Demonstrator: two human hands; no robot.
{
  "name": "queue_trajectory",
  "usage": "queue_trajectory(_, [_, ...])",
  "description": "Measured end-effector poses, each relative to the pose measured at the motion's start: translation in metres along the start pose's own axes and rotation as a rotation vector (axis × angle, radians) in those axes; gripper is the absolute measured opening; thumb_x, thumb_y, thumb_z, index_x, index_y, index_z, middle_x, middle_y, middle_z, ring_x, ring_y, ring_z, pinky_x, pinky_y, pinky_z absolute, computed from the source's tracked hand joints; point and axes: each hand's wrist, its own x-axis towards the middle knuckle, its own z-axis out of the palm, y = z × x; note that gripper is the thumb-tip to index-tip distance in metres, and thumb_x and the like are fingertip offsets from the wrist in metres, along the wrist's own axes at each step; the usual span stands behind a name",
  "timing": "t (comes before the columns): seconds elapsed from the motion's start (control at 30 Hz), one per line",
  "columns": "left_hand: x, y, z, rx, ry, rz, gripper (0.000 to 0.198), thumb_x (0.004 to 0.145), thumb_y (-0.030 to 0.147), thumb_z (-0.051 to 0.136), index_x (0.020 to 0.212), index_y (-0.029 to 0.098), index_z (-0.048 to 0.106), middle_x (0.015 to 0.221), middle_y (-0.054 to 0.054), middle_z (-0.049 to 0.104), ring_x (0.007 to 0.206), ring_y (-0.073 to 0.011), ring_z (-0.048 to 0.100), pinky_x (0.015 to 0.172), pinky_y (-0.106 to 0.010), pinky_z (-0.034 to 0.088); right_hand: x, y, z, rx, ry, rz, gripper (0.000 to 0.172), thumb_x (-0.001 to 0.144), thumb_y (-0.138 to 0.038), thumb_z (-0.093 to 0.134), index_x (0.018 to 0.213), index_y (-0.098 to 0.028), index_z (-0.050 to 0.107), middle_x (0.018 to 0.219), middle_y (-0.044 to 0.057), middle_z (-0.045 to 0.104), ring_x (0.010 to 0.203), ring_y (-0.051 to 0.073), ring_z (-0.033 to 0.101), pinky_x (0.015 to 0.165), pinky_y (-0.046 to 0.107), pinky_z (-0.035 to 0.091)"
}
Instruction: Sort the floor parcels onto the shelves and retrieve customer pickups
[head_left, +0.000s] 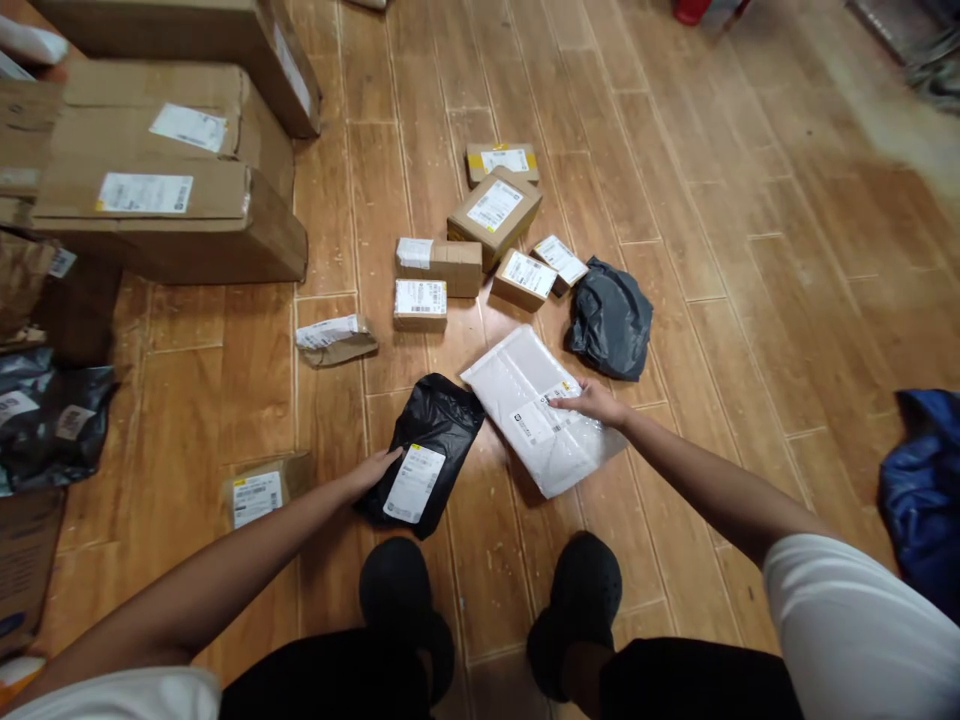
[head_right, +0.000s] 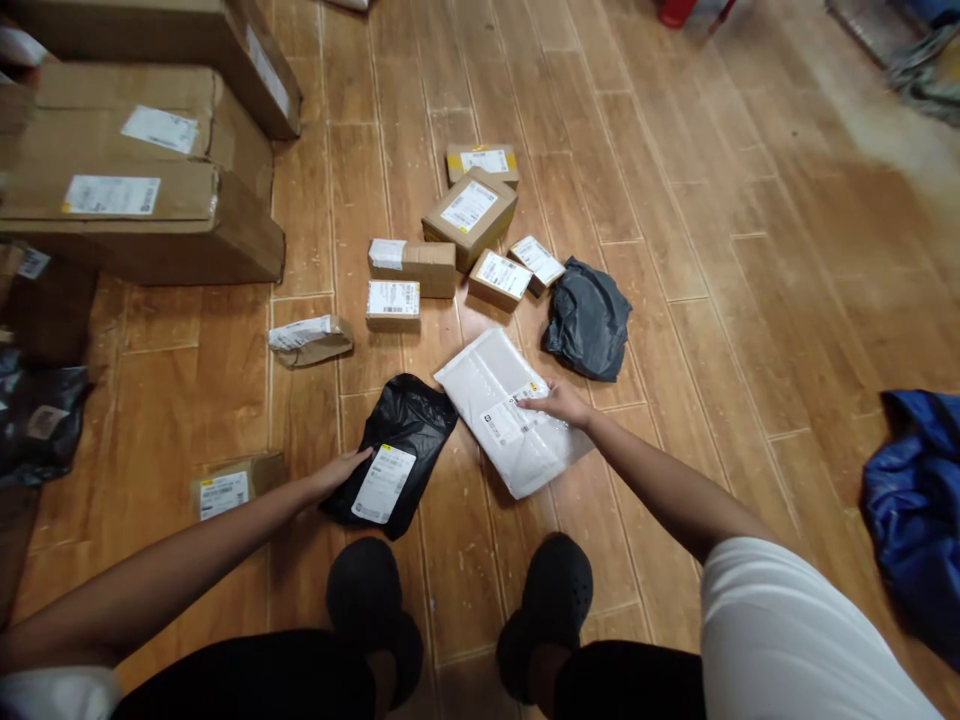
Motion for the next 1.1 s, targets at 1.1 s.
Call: queue_trajectory(1.1, [-0.065, 0.08, 0.047, 0.404, -0.06, 0.134, 0.036, 0.061, 0.037, 0.073, 0.09, 0.016, 0.07, 0.089, -0.006, 0.076, 0.088, -0.0318, 0.069, 0.078, -0.036, 0.054, -0.018, -0.041, -0.07, 0.153, 0.83, -0.103, 0.037, 0.086, -0.038, 0.049, 0.113, -0.017, 0.062, 0.115, 0.011, 0.068, 0.106, 0.026, 0.061, 0.09, 0.04, 0.049])
